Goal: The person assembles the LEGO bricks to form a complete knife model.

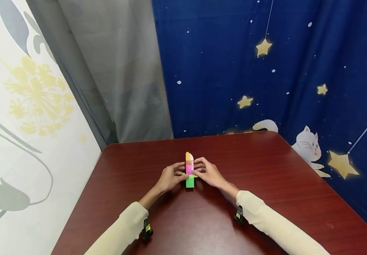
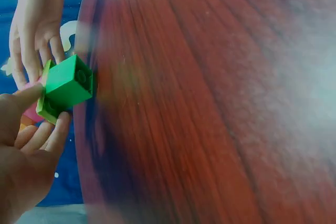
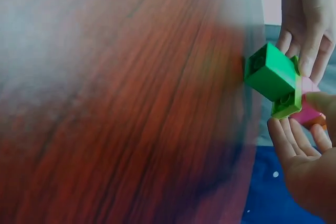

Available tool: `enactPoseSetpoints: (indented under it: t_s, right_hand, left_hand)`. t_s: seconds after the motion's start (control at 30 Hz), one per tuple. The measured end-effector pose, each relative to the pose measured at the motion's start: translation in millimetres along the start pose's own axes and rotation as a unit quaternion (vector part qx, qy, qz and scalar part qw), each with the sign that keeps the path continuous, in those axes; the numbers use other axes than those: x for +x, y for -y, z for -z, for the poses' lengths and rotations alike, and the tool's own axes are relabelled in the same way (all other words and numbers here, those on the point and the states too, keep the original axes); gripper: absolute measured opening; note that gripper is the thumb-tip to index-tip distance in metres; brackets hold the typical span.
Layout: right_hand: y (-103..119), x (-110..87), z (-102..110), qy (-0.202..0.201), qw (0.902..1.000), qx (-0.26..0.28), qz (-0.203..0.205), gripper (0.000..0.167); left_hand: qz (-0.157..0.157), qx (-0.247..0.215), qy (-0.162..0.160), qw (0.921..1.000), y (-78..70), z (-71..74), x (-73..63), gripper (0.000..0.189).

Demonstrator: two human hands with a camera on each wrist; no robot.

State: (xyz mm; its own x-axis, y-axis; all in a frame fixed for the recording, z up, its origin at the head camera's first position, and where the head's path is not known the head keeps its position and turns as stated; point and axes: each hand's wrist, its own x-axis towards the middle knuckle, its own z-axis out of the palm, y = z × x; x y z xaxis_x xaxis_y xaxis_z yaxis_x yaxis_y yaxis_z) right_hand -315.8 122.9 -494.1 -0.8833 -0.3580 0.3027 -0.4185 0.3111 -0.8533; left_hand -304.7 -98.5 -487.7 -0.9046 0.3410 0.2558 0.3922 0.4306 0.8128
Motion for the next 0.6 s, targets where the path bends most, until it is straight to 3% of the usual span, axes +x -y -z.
enactPoseSetpoints:
  t_s: [0.13,0.3,0.6]
  right_hand:
    - [-4.9,5.8,-1.4,-0.023,0.9992,-0.012,-0.031,0.039]
    - [-9.7,11.8,-1.6,-0.027,0.9975,-0.051,-0.04,0.04]
    - [-17.6,13.4,-4.0,-0.014,0.9954,-0.071,-0.063,0.036]
  left_hand:
    - [-0.001,0.023,-0.018,0.9996,2.9,-3.3,4.3,0.052]
    - [-0.006,0.057,-0.036,0.9977,8.9,-6.7,10.4,0.043]
    - [0.01,0.078,-0.027,0.9965,16.9,-9.7,16.0,0.033]
